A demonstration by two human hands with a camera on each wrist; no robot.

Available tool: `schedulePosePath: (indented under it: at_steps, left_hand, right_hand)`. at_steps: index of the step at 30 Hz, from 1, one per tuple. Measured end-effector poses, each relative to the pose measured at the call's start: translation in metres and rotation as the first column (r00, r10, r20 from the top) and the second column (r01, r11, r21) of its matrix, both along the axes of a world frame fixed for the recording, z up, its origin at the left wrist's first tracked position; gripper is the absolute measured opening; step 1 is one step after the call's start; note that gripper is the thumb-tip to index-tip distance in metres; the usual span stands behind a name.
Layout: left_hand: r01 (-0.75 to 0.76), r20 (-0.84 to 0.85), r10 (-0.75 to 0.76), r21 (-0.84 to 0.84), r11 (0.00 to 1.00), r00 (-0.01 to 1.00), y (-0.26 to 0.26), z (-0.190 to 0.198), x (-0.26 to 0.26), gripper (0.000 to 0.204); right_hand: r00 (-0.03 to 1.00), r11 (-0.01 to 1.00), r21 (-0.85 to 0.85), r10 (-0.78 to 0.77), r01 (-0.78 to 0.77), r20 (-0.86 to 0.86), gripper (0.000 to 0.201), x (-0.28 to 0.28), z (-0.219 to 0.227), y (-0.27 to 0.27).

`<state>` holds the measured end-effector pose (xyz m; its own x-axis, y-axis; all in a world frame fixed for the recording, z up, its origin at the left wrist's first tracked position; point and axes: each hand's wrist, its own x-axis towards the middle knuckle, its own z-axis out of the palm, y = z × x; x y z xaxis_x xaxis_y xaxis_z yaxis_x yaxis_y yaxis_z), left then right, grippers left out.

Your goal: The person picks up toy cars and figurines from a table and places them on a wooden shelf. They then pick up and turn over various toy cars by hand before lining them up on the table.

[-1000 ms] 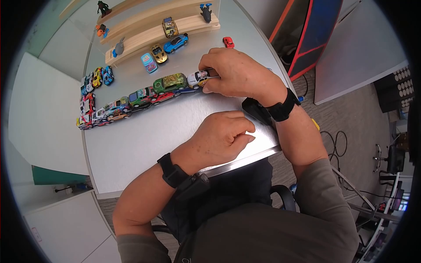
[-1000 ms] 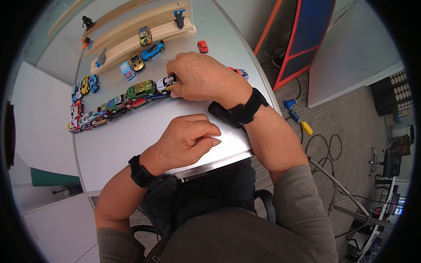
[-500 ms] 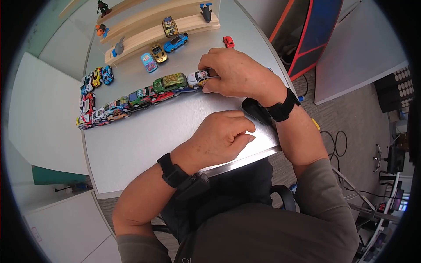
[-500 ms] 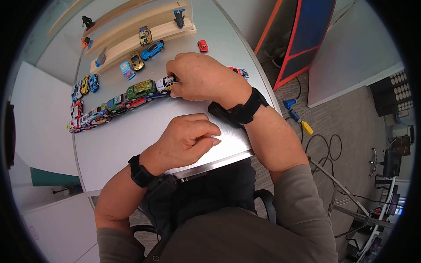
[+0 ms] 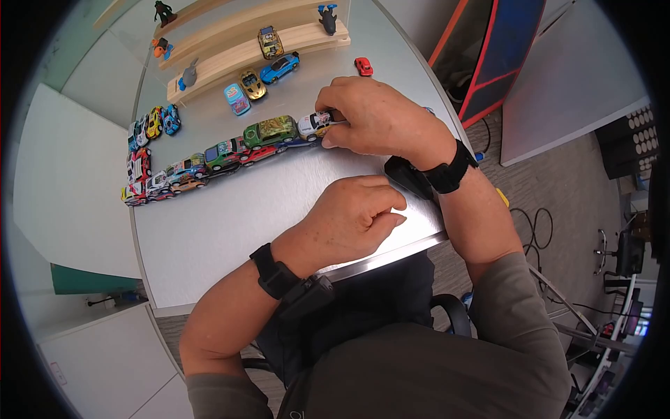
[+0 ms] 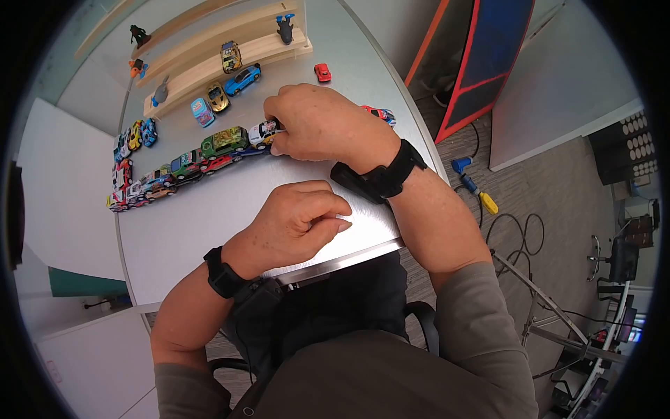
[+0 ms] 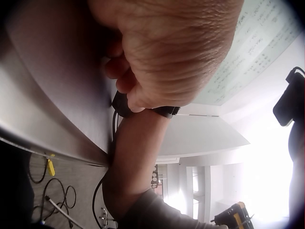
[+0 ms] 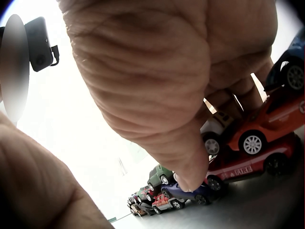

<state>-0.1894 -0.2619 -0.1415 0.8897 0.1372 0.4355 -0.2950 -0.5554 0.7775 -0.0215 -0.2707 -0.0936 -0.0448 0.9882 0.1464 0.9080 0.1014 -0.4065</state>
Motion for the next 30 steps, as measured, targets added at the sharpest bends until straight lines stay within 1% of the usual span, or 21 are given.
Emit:
schedulePosePath:
  at_steps: [5,14,23,30]
  left_hand:
    - [0.001,-0.004,-0.001,0.001,1.0,1.0,0.0001,0.0004,-0.0006,0.009]
    - [-0.002,-0.02,0.002,-0.012,1.0,1.0,0.0003,0.0009,-0.0008,0.009]
    - [-0.009,0.003,0.009,-0.021,1.0,1.0,0.0004,-0.0006,-0.0003,0.009]
    - [-0.032,-0.023,0.03,-0.062,0.998,0.999,0.0013,0.0001,-0.0005,0.009]
  right_hand:
    - [1.0,1.0,0.022,0.005,-0.005,0.001,0.034,0.0,-0.0013,-0.0001]
    - [1.0,1.0,0.013,0.002,-0.002,0.0,0.032,-0.0008,-0.0006,0.0]
    - [1.0,1.0,0.024,0.003,-0.003,0.007,0.031,-0.0015,-0.0017,0.0002]
    - [1.0,0.999,0.034,0.009,-0.009,0.014,0.03,-0.0015,-0.0027,0.0004]
